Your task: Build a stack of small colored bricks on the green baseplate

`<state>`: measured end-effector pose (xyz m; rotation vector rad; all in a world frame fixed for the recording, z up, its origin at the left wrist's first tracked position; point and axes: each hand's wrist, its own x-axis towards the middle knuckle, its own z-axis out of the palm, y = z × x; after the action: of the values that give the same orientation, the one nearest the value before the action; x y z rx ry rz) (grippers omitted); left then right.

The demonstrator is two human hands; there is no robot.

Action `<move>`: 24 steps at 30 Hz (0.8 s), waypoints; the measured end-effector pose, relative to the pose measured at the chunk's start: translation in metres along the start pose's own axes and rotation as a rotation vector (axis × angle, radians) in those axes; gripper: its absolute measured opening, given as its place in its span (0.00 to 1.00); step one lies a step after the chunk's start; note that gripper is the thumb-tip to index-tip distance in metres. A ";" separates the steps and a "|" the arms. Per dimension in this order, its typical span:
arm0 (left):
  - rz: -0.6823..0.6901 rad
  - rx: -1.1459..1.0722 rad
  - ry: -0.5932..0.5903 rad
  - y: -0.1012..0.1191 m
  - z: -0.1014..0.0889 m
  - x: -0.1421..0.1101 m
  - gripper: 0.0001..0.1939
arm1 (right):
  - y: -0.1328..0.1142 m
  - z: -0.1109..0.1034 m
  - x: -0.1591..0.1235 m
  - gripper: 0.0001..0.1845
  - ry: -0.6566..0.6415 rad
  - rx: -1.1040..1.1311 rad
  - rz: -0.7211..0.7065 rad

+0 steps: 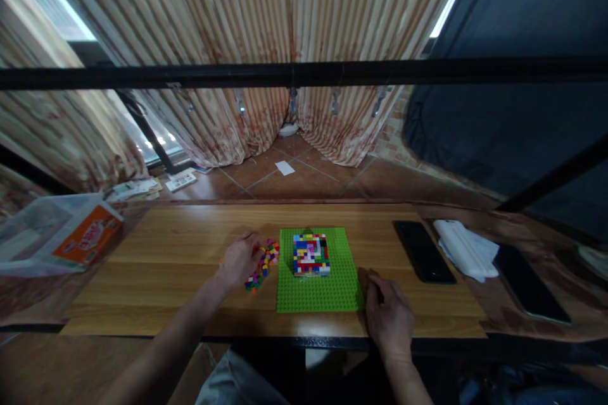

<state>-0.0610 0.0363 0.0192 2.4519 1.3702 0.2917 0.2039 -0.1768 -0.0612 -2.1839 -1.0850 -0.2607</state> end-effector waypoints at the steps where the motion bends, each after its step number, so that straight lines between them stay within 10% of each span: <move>1: -0.018 -0.034 0.013 -0.001 0.000 -0.002 0.06 | 0.000 0.000 0.000 0.27 0.003 0.006 -0.004; 10: 0.069 -0.564 0.073 0.028 0.005 -0.018 0.10 | -0.001 0.000 0.001 0.25 -0.009 0.028 -0.002; 24: 0.220 -0.430 0.294 0.079 0.029 -0.007 0.08 | -0.004 -0.001 0.001 0.23 -0.026 0.061 0.012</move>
<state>0.0068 -0.0132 0.0212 2.2476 1.0010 0.9267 0.2009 -0.1752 -0.0581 -2.1438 -1.0797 -0.1921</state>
